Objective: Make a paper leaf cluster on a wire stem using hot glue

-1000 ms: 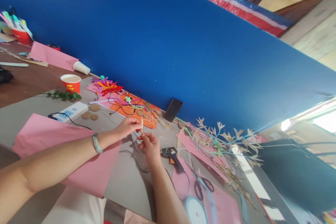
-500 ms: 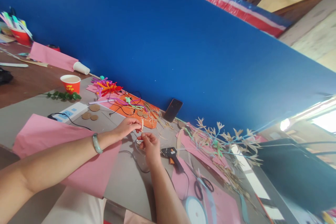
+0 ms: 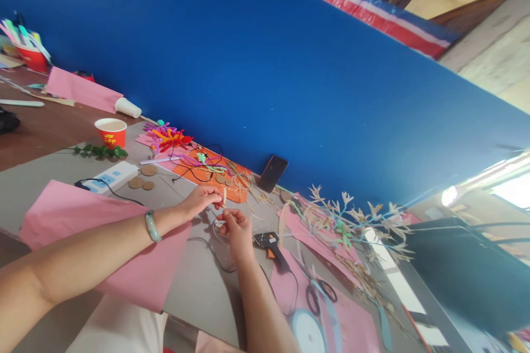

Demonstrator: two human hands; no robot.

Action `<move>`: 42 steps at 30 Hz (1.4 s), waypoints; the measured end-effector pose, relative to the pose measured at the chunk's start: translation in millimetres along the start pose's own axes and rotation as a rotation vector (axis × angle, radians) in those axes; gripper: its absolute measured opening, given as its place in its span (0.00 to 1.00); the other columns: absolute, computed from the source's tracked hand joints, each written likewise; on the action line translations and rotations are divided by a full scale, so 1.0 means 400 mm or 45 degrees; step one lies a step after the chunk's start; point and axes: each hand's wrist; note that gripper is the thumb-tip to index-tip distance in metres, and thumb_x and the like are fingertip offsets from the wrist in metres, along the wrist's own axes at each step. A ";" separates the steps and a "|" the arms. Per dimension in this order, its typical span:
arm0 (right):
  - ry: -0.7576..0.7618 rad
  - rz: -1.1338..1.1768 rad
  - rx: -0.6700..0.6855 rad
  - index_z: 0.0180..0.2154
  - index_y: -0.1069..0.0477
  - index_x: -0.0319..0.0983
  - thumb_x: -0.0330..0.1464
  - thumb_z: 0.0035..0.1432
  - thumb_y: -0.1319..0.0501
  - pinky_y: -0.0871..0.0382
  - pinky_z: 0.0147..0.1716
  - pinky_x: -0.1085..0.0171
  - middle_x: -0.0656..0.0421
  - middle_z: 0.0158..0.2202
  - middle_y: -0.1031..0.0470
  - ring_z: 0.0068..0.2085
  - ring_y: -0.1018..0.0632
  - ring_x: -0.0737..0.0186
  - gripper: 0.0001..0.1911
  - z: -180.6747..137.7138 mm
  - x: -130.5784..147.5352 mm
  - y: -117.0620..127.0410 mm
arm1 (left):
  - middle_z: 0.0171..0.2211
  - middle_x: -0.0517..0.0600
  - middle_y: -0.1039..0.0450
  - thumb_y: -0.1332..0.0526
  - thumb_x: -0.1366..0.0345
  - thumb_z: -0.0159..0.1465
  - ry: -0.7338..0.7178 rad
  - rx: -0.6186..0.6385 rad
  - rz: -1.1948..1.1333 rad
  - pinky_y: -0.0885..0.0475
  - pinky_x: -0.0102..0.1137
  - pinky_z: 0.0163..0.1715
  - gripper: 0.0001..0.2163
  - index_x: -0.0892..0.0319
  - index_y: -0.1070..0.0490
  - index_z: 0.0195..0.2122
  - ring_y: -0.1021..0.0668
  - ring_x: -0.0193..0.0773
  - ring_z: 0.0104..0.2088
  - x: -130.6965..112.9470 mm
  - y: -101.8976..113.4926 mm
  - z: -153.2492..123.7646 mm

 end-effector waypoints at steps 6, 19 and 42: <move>0.012 -0.004 -0.001 0.29 0.28 0.38 0.43 0.45 0.30 0.44 0.15 0.72 0.60 0.25 0.22 0.16 0.34 0.74 0.16 -0.002 0.001 -0.001 | 0.23 0.50 0.25 0.42 0.69 0.51 0.021 -0.015 -0.048 0.29 0.30 0.33 0.05 0.62 0.27 0.23 0.23 0.35 0.27 -0.003 -0.004 0.000; 0.113 -0.052 -0.033 0.28 0.30 0.39 0.45 0.49 0.33 0.44 0.16 0.70 0.63 0.22 0.24 0.15 0.36 0.74 0.16 -0.017 0.013 -0.015 | 0.24 0.48 0.26 0.42 0.70 0.49 0.059 -0.015 -0.159 0.30 0.29 0.33 0.05 0.62 0.28 0.25 0.25 0.34 0.27 -0.018 -0.014 -0.008; 0.224 -0.056 -0.091 0.32 0.28 0.37 0.42 0.51 0.34 0.37 0.16 0.71 0.60 0.26 0.22 0.16 0.32 0.73 0.15 -0.025 0.021 -0.015 | 0.24 0.48 0.24 0.34 0.64 0.52 0.006 0.130 -0.059 0.32 0.31 0.36 0.07 0.62 0.23 0.29 0.24 0.37 0.29 0.037 -0.012 -0.011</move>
Point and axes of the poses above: each hand's wrist, its own z-axis towards the middle knuckle, its own y-axis out of the back of the hand, x = y × z
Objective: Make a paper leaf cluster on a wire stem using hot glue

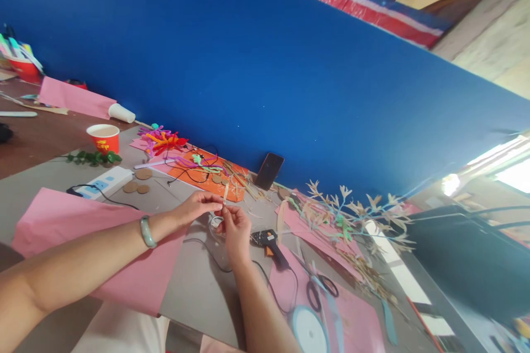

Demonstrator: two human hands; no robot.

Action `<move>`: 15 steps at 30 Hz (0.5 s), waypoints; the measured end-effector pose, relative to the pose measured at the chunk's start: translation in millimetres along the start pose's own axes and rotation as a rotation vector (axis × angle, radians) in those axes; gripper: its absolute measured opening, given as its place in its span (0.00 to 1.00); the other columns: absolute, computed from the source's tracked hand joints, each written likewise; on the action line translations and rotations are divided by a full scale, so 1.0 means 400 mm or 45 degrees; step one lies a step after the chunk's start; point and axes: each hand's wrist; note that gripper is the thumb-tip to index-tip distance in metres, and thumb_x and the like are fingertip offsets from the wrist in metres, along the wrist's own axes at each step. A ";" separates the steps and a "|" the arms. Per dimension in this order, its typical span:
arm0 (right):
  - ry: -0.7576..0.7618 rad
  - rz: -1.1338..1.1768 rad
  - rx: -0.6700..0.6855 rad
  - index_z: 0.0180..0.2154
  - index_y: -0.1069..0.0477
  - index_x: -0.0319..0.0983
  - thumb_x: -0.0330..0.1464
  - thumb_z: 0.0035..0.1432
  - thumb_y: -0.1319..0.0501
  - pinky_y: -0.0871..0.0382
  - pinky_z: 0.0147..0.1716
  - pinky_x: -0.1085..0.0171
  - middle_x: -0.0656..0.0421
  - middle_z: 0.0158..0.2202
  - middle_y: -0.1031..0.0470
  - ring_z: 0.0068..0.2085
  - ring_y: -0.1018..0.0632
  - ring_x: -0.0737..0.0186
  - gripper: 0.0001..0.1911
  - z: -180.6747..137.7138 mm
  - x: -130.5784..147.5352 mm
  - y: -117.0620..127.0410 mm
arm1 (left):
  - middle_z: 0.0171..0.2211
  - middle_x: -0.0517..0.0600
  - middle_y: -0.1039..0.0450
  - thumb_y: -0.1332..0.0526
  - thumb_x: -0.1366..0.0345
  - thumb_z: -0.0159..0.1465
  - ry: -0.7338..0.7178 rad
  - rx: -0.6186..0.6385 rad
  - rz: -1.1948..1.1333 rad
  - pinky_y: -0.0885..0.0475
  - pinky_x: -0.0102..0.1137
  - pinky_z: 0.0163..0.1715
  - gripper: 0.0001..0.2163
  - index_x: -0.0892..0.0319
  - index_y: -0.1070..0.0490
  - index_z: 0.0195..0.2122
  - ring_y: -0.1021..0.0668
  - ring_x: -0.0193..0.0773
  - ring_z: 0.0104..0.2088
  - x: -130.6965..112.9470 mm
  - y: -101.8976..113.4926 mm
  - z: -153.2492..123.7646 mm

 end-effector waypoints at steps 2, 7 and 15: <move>-0.021 0.005 -0.001 0.33 0.29 0.37 0.42 0.51 0.33 0.38 0.16 0.71 0.60 0.26 0.22 0.15 0.32 0.73 0.15 0.000 -0.001 -0.001 | 0.24 0.48 0.25 0.33 0.64 0.52 -0.016 -0.002 0.001 0.32 0.31 0.35 0.07 0.63 0.23 0.29 0.24 0.36 0.29 0.003 0.000 0.001; -0.050 0.022 0.014 0.33 0.30 0.38 0.43 0.49 0.32 0.38 0.15 0.71 0.61 0.25 0.21 0.15 0.32 0.72 0.16 -0.001 0.000 -0.004 | 0.25 0.48 0.24 0.32 0.64 0.51 -0.037 -0.057 0.032 0.32 0.31 0.34 0.07 0.63 0.23 0.28 0.25 0.36 0.29 0.010 0.001 0.003; -0.049 -0.039 0.099 0.32 0.30 0.37 0.43 0.52 0.35 0.40 0.14 0.71 0.57 0.29 0.20 0.15 0.31 0.72 0.15 0.000 0.014 0.001 | 0.25 0.48 0.25 0.32 0.62 0.52 -0.031 -0.053 -0.046 0.32 0.30 0.36 0.08 0.62 0.24 0.29 0.25 0.35 0.29 0.011 -0.001 0.000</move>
Point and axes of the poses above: each hand's wrist, its own z-axis towards the middle knuckle, its own y-axis out of the back of the hand, x = y × z
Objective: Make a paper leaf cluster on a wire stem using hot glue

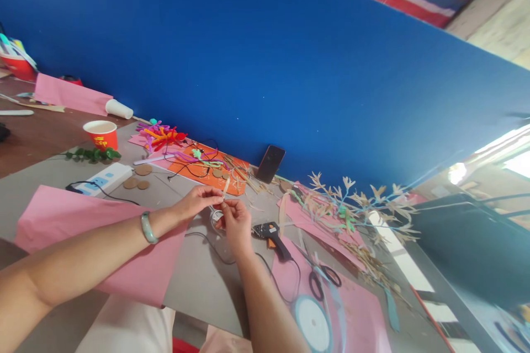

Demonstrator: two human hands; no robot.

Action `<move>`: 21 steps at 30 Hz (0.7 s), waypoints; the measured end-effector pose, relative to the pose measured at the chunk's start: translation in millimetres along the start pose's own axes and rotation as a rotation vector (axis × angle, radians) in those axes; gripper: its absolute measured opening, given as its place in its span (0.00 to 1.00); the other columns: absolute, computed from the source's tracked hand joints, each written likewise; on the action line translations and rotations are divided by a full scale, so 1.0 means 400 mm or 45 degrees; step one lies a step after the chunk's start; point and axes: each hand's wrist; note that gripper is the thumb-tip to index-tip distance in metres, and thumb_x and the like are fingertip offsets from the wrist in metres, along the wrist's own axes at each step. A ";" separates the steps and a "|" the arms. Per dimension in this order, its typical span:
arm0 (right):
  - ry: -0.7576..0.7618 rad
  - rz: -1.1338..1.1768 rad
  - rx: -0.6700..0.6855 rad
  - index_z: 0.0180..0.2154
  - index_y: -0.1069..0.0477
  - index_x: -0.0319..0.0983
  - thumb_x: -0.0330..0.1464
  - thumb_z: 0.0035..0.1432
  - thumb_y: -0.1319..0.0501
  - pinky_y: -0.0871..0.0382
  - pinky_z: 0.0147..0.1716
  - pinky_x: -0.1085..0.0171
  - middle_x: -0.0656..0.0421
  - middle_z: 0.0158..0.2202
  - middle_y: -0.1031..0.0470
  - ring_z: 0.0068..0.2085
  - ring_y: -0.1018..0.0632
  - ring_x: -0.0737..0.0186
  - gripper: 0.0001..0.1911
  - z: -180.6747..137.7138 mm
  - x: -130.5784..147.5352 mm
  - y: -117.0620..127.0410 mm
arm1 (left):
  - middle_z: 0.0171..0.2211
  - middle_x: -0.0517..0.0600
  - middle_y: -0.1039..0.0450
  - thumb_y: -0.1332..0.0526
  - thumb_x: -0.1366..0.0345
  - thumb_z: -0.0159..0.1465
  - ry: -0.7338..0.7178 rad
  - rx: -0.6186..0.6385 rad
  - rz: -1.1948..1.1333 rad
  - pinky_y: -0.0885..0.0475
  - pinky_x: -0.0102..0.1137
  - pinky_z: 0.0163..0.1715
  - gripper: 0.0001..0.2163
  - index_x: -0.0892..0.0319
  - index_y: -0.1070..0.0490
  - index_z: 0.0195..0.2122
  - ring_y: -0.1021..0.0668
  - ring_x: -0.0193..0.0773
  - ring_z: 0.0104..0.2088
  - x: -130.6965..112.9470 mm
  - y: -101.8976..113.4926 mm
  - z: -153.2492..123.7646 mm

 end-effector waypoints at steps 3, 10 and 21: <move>0.102 -0.097 -0.053 0.35 0.29 0.37 0.42 0.54 0.37 0.38 0.16 0.70 0.55 0.31 0.19 0.15 0.30 0.72 0.15 0.007 0.029 0.028 | 0.27 0.48 0.24 0.33 0.62 0.53 -0.034 -0.014 -0.017 0.33 0.30 0.37 0.08 0.62 0.24 0.29 0.24 0.35 0.31 -0.011 -0.001 -0.002; 0.334 -0.408 -0.358 0.25 0.31 0.38 0.41 0.54 0.37 0.39 0.19 0.70 0.64 0.17 0.30 0.16 0.33 0.70 0.14 0.023 0.103 0.132 | 0.27 0.50 0.22 0.32 0.63 0.52 -0.020 -0.135 -0.110 0.32 0.32 0.39 0.08 0.62 0.27 0.29 0.23 0.36 0.31 -0.030 -0.009 -0.002; 0.163 -1.693 0.475 0.30 0.22 0.42 0.27 0.52 0.40 0.43 0.28 0.67 0.59 0.30 0.22 0.31 0.25 0.62 0.08 0.023 0.076 0.136 | 0.26 0.49 0.25 0.37 0.64 0.56 -0.023 -0.124 0.113 0.31 0.32 0.38 0.05 0.60 0.27 0.28 0.24 0.36 0.31 -0.024 -0.001 -0.007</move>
Point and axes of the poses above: each hand's wrist, its own z-axis towards the middle knuckle, its own y-axis out of the back of the hand, x = y × z
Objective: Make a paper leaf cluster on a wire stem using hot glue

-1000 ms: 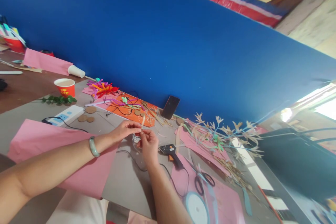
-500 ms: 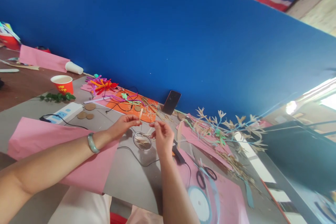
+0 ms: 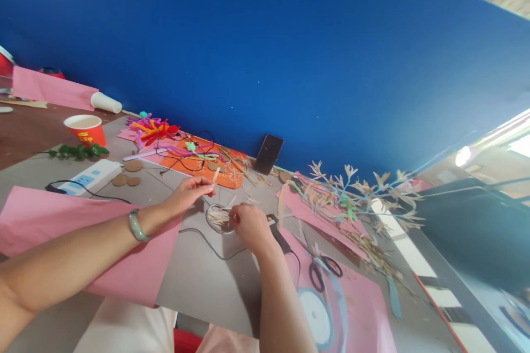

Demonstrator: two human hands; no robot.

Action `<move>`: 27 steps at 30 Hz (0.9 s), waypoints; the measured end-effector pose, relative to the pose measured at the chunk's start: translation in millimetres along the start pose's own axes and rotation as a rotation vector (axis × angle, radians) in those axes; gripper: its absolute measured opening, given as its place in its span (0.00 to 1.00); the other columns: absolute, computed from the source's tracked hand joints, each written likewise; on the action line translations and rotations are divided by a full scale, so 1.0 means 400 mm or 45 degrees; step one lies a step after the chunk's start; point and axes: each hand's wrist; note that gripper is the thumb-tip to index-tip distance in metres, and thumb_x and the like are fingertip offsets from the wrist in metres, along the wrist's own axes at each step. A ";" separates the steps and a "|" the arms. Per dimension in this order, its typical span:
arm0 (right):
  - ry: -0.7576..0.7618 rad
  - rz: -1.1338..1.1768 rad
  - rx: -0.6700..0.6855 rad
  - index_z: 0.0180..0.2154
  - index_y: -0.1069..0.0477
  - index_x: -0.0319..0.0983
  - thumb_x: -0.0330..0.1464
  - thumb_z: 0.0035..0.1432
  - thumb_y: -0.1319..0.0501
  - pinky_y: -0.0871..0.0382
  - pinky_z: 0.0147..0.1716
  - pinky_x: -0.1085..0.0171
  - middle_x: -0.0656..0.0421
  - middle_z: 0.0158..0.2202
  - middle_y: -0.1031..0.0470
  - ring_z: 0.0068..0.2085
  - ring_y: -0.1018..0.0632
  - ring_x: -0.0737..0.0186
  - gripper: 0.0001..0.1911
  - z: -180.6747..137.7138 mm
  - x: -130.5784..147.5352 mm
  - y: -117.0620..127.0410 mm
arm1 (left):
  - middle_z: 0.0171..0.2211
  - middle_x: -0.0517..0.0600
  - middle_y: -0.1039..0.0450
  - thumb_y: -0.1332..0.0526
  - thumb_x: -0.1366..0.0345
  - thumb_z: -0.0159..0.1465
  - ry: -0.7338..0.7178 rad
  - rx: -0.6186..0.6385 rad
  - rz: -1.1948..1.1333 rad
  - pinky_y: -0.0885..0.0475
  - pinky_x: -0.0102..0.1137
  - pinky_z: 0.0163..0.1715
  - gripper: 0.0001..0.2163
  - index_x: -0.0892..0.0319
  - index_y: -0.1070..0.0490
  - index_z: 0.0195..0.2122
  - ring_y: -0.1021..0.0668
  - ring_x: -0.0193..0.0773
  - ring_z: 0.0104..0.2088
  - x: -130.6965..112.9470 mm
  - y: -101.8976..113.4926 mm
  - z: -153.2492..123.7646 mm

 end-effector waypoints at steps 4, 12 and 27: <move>0.003 -0.048 0.038 0.31 0.22 0.42 0.28 0.52 0.40 0.47 0.27 0.67 0.58 0.30 0.24 0.31 0.26 0.62 0.07 0.013 0.004 -0.018 | 0.27 0.50 0.24 0.37 0.64 0.55 0.017 -0.013 0.035 0.31 0.33 0.39 0.05 0.61 0.26 0.28 0.24 0.37 0.32 -0.005 -0.001 -0.003; 0.057 0.024 -0.004 0.26 0.24 0.40 0.23 0.50 0.41 0.45 0.27 0.68 0.59 0.28 0.26 0.29 0.28 0.64 0.09 0.020 -0.004 -0.033 | 0.26 0.50 0.25 0.36 0.64 0.55 0.029 0.001 0.006 0.31 0.32 0.39 0.06 0.61 0.26 0.26 0.24 0.37 0.32 -0.002 -0.005 -0.005; 0.025 0.413 -0.194 0.28 0.24 0.41 0.24 0.47 0.41 0.37 0.28 0.67 0.62 0.26 0.22 0.25 0.27 0.65 0.09 0.011 -0.019 -0.015 | 0.27 0.50 0.24 0.35 0.64 0.54 0.134 -0.015 -0.102 0.32 0.32 0.39 0.06 0.62 0.27 0.28 0.24 0.36 0.31 -0.004 -0.014 -0.012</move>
Point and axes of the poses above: each hand's wrist, its own z-axis towards the middle knuckle, its own y-axis out of the back of the hand, x = y × z
